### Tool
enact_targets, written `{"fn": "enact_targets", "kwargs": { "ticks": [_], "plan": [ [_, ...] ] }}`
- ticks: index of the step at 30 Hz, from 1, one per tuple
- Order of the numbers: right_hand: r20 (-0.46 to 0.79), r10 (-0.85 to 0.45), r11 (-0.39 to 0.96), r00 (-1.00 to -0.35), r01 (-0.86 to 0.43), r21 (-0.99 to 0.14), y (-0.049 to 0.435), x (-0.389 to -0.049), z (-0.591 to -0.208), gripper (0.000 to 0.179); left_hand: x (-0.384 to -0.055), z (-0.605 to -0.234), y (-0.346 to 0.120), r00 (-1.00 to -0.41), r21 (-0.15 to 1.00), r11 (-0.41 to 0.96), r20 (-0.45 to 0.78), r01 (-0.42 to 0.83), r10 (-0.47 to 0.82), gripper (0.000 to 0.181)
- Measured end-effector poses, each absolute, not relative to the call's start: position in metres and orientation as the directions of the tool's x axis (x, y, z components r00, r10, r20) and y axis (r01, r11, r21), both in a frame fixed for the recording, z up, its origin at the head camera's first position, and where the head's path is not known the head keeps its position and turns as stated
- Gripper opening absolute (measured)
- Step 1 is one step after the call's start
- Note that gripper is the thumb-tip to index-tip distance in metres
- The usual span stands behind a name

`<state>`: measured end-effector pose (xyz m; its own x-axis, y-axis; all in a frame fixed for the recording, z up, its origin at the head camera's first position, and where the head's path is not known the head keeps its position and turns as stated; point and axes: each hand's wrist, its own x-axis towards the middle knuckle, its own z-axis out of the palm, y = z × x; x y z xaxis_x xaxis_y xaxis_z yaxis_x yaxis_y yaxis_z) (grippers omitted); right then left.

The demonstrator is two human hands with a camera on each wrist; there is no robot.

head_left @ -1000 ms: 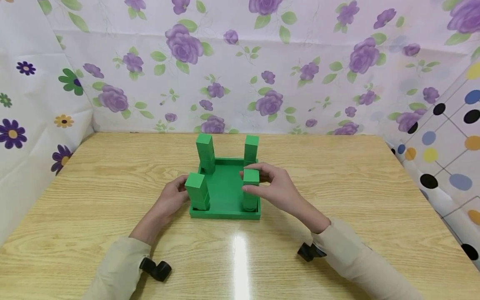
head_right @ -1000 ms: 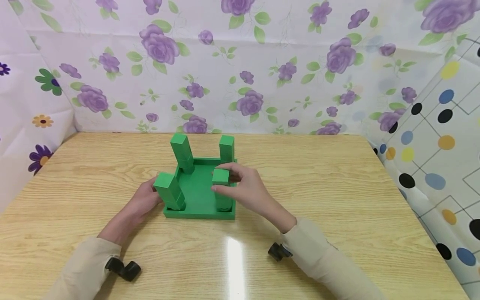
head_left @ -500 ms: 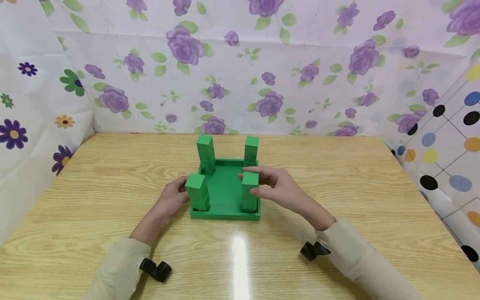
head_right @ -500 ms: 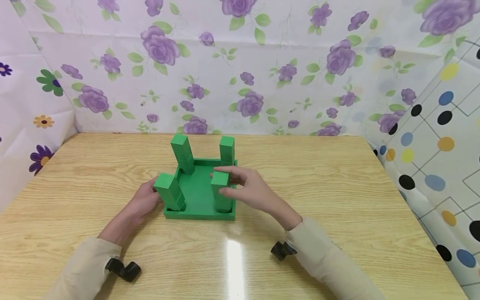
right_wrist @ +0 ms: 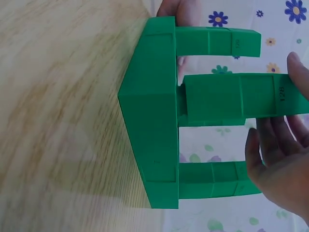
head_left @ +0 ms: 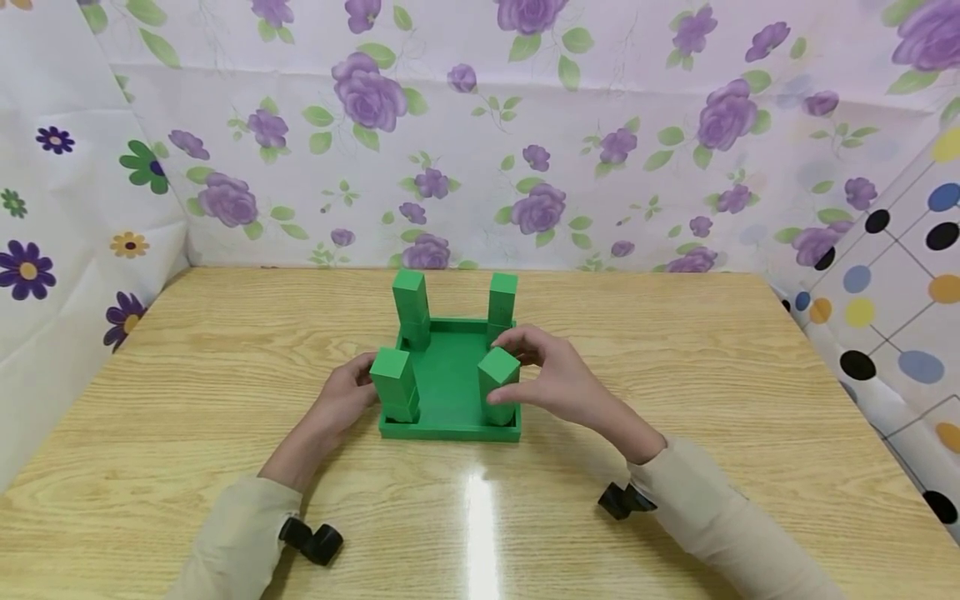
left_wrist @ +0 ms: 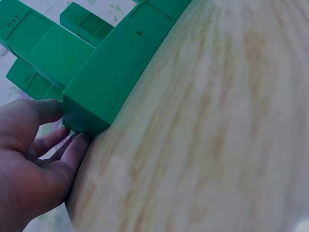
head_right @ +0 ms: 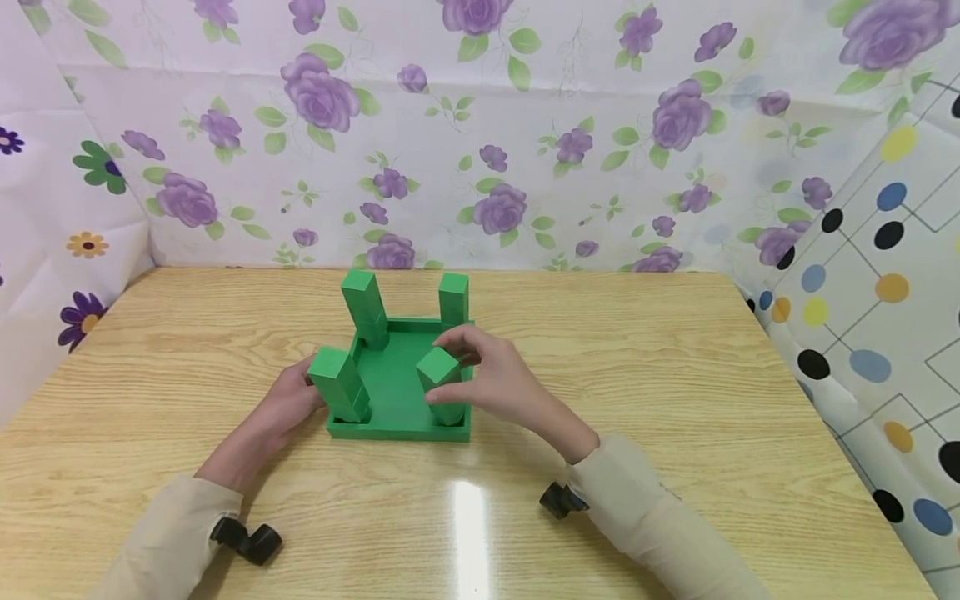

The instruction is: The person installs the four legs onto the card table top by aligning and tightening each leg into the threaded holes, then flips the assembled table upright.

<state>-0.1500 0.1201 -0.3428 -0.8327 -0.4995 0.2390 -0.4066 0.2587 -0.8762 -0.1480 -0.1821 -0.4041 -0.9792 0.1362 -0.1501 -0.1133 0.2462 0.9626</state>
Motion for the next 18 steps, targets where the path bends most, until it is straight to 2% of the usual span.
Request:
{"fn": "enact_targets", "kwargs": {
  "ticks": [10, 18],
  "plan": [
    [0.37, -0.378, 0.368, -0.848, -0.505, -0.78, 0.115, -0.14, -0.342, 0.045, -0.149, -0.405, -0.181, -0.981, 0.962, 0.246, -0.152, -0.118, 0.123, 0.041],
    [0.375, -0.338, 0.373, -0.863, -0.488, -0.789, 0.116, -0.138, -0.342, 0.04, -0.148, -0.405, -0.181, -0.981, 0.961, 0.251, -0.148, -0.113, 0.123, 0.041]
  ]
}}
